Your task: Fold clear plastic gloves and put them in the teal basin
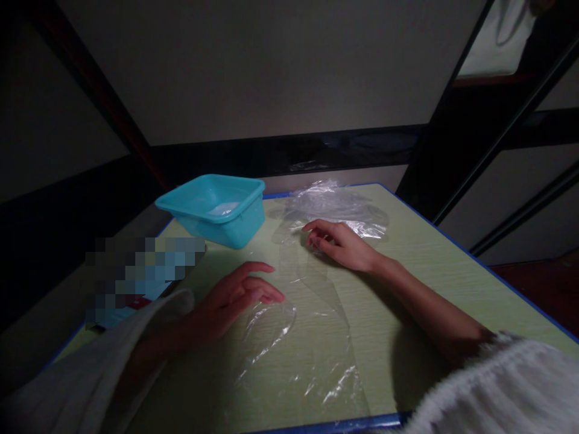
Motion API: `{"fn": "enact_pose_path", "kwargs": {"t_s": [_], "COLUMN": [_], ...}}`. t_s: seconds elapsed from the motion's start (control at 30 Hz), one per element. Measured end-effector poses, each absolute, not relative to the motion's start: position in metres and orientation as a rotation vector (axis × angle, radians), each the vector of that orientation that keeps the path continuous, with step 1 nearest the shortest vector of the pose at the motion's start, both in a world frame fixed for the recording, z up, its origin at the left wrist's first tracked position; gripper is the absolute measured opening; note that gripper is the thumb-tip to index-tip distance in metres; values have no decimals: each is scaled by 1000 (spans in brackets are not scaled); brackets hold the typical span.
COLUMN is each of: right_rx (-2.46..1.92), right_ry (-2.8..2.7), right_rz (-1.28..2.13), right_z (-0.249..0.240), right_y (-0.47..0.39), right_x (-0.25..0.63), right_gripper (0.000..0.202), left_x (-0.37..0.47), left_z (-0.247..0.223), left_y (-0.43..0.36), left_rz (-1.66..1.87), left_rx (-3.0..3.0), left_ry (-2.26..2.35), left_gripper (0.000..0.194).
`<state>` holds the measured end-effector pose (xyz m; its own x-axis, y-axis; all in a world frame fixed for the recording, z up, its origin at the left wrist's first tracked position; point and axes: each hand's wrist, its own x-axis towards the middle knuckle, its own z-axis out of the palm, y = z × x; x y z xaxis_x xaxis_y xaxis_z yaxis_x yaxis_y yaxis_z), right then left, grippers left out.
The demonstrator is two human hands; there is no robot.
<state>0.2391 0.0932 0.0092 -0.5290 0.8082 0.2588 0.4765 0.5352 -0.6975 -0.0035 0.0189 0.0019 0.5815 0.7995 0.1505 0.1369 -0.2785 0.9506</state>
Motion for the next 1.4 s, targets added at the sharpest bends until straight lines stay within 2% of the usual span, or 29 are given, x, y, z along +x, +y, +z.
{"fn": "enact_pose_path", "kwargs": {"t_s": [0.13, 0.33, 0.5, 0.7, 0.83, 1.03, 1.1, 1.27, 1.33, 1.4], "right_rx": [-994, -860, -663, -628, -585, -493, -429, -379, -403, -438], "right_ry": [-2223, -2375, -2580, -2724, -2744, -2761, -2818, -2987, -3022, -3019], "right_rz": [737, 804, 1058, 1125, 1101, 880, 786, 577, 494, 393], "right_z": [12, 23, 25, 25, 28, 39, 42, 40, 35, 29], "right_y": [91, 71, 53, 45, 43, 27, 13, -26, -36, -43], "right_x": [237, 222, 206, 201, 201, 204, 208, 215, 217, 216], "right_gripper": [20, 8, 10, 16, 16, 15, 25, 74, 78, 71], "left_x": [-6, -4, -3, -4, -3, -3, -4, -7, -7, -6], "left_z": [7, 4, -2, -5, -6, -7, -7, -7, -4, -1], "left_y": [14, 19, 27, 29, 30, 29, 27, 23, 22, 21], "left_rz": [646, 800, 838, 858, 906, 838, 773, 692, 685, 683], "left_rx": [1968, 1942, 1806, 1775, 1617, 1398, 1436, 1516, 1523, 1543], "left_ry": [764, 840, 923, 940, 818, 599, 637, 657, 669, 674], "left_gripper": [27, 26, 24, 20, 18, 30, 30, 31, 31, 33]}}
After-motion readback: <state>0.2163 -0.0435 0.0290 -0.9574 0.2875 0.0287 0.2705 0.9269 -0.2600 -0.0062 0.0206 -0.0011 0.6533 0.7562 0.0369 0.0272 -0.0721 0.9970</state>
